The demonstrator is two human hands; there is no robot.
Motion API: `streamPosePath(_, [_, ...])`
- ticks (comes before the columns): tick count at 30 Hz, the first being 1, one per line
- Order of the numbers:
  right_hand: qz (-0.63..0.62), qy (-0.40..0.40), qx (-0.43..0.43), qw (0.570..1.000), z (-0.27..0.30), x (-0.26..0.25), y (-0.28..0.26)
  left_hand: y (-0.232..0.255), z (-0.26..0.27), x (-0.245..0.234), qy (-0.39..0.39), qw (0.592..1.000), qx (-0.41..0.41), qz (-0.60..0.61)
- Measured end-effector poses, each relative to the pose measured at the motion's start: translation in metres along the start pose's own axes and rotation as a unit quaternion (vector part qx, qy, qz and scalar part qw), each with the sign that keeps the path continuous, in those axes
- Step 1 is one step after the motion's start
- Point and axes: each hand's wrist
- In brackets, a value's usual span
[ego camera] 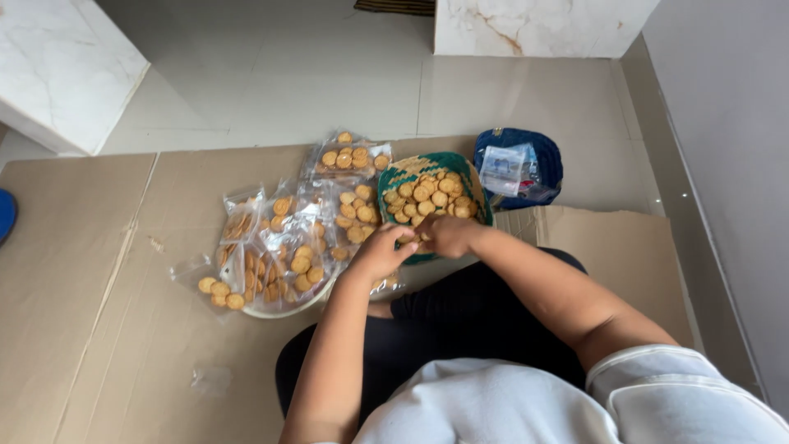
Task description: Packaging small round cookies into clear plastic bags
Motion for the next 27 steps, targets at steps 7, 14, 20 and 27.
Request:
streamPosePath(7, [0.113, 0.068, 0.062, 0.989, -0.046, -0.032, 0.19, -0.031, -0.043, 0.016, 0.029, 0.999, -0.045, -0.007])
streamPosePath(14, [0.074, 0.125, 0.138, 0.98, -0.101, 0.016, 0.357, 0.024, -0.093, 0.005, 0.044, 0.999, -0.023, 0.007])
streamPosePath(20, [0.078, -0.017, 0.113, 0.99, -0.124, 0.03, 0.343, 0.015, -0.102, 0.033, 0.041, 0.996, -0.008, 0.075])
streamPosePath(27, [0.05, -0.106, 0.166, 0.979, -0.122, 0.005, 0.314, -0.049, -0.086, 0.082, 0.102, 0.95, -0.054, 0.29])
Point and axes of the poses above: each hand's wrist, its own z-axis away from the middle knuckle, its own x-axis out of the palm, y = z × x
